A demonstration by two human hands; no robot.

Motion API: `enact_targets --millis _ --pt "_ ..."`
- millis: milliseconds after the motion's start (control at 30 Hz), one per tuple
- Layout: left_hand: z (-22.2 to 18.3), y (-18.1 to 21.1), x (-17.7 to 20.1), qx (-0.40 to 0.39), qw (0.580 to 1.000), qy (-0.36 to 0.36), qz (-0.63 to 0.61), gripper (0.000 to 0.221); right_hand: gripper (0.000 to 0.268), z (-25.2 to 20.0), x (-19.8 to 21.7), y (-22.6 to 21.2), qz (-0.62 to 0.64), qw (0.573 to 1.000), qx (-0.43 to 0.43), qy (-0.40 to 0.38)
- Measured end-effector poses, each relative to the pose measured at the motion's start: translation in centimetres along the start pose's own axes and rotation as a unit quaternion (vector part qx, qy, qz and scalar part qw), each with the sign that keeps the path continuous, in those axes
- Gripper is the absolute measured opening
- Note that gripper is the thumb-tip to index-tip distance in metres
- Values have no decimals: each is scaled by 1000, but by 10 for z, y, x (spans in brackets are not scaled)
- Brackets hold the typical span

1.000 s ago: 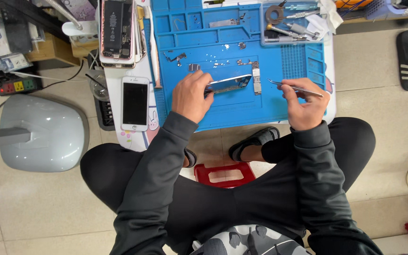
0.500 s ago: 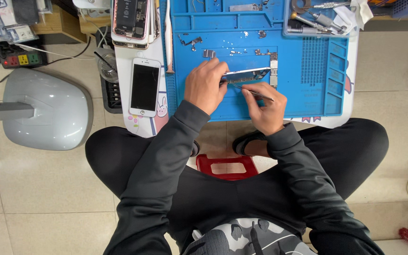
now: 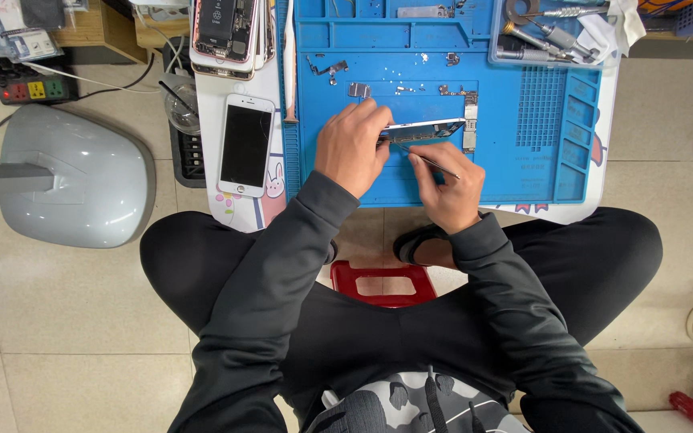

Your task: The person is repairing a disassembled smartphone on a blue work mat. They use tweezers to carefully place and adjust small internal components, including a battery and ribbon cables, into the phone's chassis.

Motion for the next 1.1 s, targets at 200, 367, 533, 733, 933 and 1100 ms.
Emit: enact_targets --millis 200,367,533,733,933,1100 --pt "1 -2 -1 -6 1000 11 0 32 11 2 -1 -1 6 1000 7 2" --pt "0 1 0 -10 1000 12 -2 32 12 1 -1 0 8 1000 8 0" --pt "1 1 1 -8 1000 12 4 33 10 1 0 -2 12 1000 8 0" --pt "0 -2 -1 -5 1000 8 -2 33 11 -1 -1 2 13 1000 9 4" --pt "1 -2 -1 -11 1000 17 -1 34 11 1 -2 1 13 1000 20 1" --pt "-1 -3 -2 -10 1000 13 1 34 12 -3 -1 3 16 1000 13 -1"
Point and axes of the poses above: each hand's wrist, its own z-axis towards the middle knuckle, its own x-axis out of the back of the hand, y = z × x, the point moved 4 cm from there along z, towards the middle knuckle, and after that the axes turned 5 degrees about y, right-handed, at the moved point
